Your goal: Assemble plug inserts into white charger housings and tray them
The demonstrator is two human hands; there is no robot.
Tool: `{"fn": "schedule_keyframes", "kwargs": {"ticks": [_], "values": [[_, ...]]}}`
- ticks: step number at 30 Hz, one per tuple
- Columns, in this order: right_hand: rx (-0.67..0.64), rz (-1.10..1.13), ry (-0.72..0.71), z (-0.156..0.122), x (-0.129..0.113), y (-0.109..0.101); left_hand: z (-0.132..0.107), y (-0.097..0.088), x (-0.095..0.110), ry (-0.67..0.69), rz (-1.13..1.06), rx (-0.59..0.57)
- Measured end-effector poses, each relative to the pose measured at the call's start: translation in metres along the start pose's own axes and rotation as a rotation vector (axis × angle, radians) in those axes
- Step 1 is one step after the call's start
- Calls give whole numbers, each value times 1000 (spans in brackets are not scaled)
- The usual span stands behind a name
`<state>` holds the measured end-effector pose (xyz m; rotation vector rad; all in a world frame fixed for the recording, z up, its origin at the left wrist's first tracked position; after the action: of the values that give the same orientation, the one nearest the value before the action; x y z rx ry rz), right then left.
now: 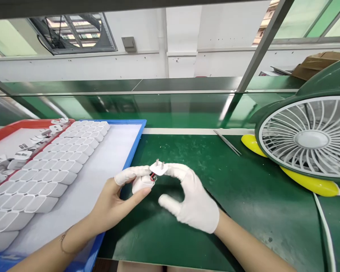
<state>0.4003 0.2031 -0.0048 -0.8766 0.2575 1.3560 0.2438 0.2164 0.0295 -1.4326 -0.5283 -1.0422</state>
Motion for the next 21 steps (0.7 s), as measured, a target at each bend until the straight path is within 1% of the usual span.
{"fn": "schedule_keyframes", "kwargs": {"ticks": [2,4,6,10,14,17,21], "values": [[72,-86,-108,1,-8,7,-1,7,-3,-76,-111,-16],[176,-117,-141,1,-12,10,-2,17,-5,-116,-212,-57],[212,-158,-153,2,-13,9,-1,25,-6,-148,-277,-101],[159,-205,-221,7,-17,3,1,30,-7,-172,-305,-144],[144,-157,-288,13,-21,-3,1,31,-10,-210,-299,-196],[124,-110,-347,18,-25,-2,0,35,-13,-243,-279,-247],[87,-113,-353,17,-27,-1,-2,39,-15,-259,-254,-289]]}}
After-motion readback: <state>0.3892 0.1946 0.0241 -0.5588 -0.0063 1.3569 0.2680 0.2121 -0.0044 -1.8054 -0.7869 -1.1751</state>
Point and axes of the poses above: each hand's wrist, its own z-axis towards the middle knuckle, its own y-axis out of the palm, x = y × z, the point moved 7 cm from there along z, towards the middle knuckle, and after that the axes turned 15 degrees about -y, right-handed, at the moved point
